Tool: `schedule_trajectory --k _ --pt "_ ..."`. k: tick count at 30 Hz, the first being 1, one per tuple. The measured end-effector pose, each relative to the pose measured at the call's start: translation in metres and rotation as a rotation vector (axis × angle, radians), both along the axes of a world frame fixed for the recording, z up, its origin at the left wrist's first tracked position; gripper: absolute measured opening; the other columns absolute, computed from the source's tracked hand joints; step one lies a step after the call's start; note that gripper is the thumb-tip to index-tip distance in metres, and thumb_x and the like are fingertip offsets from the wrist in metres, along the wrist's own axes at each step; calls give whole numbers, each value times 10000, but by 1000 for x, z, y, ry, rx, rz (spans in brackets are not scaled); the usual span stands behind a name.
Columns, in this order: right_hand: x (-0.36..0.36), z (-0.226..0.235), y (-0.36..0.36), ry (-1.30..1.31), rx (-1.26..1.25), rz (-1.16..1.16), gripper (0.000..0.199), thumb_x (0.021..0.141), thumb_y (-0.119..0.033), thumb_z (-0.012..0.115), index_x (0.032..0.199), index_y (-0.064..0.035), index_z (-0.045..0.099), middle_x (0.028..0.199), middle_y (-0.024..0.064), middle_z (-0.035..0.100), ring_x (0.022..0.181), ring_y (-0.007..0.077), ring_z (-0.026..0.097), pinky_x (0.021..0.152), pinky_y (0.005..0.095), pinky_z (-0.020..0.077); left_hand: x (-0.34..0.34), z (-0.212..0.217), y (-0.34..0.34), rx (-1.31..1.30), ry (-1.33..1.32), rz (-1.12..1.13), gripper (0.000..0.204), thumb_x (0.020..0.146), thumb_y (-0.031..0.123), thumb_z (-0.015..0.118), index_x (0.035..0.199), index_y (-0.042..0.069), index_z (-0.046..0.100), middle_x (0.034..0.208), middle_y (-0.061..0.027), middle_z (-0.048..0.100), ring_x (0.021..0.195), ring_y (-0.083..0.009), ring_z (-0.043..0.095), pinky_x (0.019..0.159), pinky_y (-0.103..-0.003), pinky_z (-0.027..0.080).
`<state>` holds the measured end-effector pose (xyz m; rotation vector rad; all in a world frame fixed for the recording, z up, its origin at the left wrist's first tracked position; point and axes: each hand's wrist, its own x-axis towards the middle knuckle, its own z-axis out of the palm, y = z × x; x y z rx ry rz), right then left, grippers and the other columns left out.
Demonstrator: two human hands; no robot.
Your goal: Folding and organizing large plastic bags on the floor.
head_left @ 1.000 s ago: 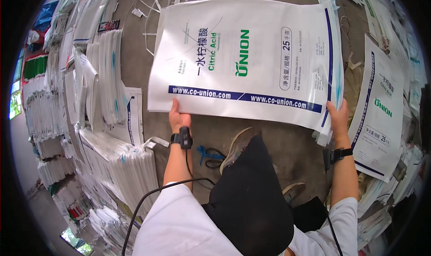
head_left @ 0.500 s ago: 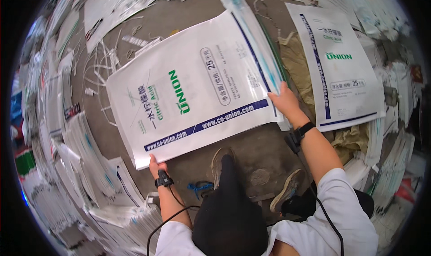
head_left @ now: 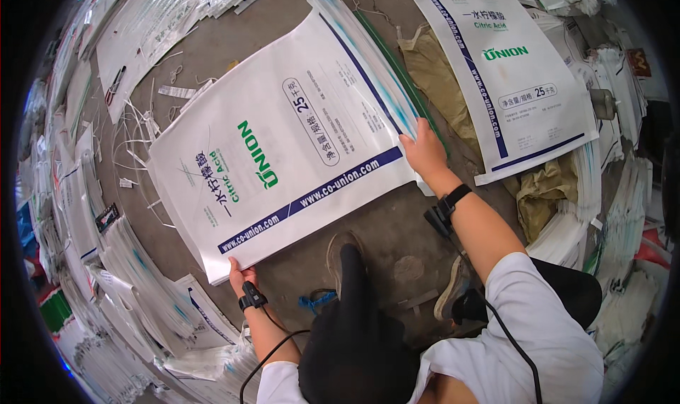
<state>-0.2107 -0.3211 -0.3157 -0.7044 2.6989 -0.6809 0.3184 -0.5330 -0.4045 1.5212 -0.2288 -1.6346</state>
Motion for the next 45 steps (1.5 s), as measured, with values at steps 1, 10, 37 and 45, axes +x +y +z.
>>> schedule_trajectory --k 1,10,37,45 --pt "-1 1 -1 11 21 -3 544 857 -281 666 1267 15 466 1119 274 638 969 446 634 804 493 520 0 0 -2 30 -12 0 366 970 194 622 1260 -14 540 1225 -148 643 1127 -284 630 965 -436 551" --pt "18 24 -1 364 172 80 694 793 -233 736 1397 -76 433 1403 117 468 1315 297 433 1032 484 367 5 -6 0 134 -48 -78 365 956 231 651 1224 -3 570 1168 -138 661 1063 -268 657 911 -421 572" --pt "22 23 -10 323 233 415 626 887 -111 565 1456 50 358 857 137 611 756 310 618 656 412 506 80 1 -49 -236 -958 -671 570 923 102 526 1441 -92 389 1455 -212 475 1300 -263 503 1078 -323 380" --pt "19 27 -10 177 283 359 683 874 -47 509 1512 10 272 855 161 644 742 332 634 643 440 522 73 3 -46 -297 -969 -746 554 906 91 530 1429 -64 434 1348 -160 570 1180 -220 570 1005 -299 427"
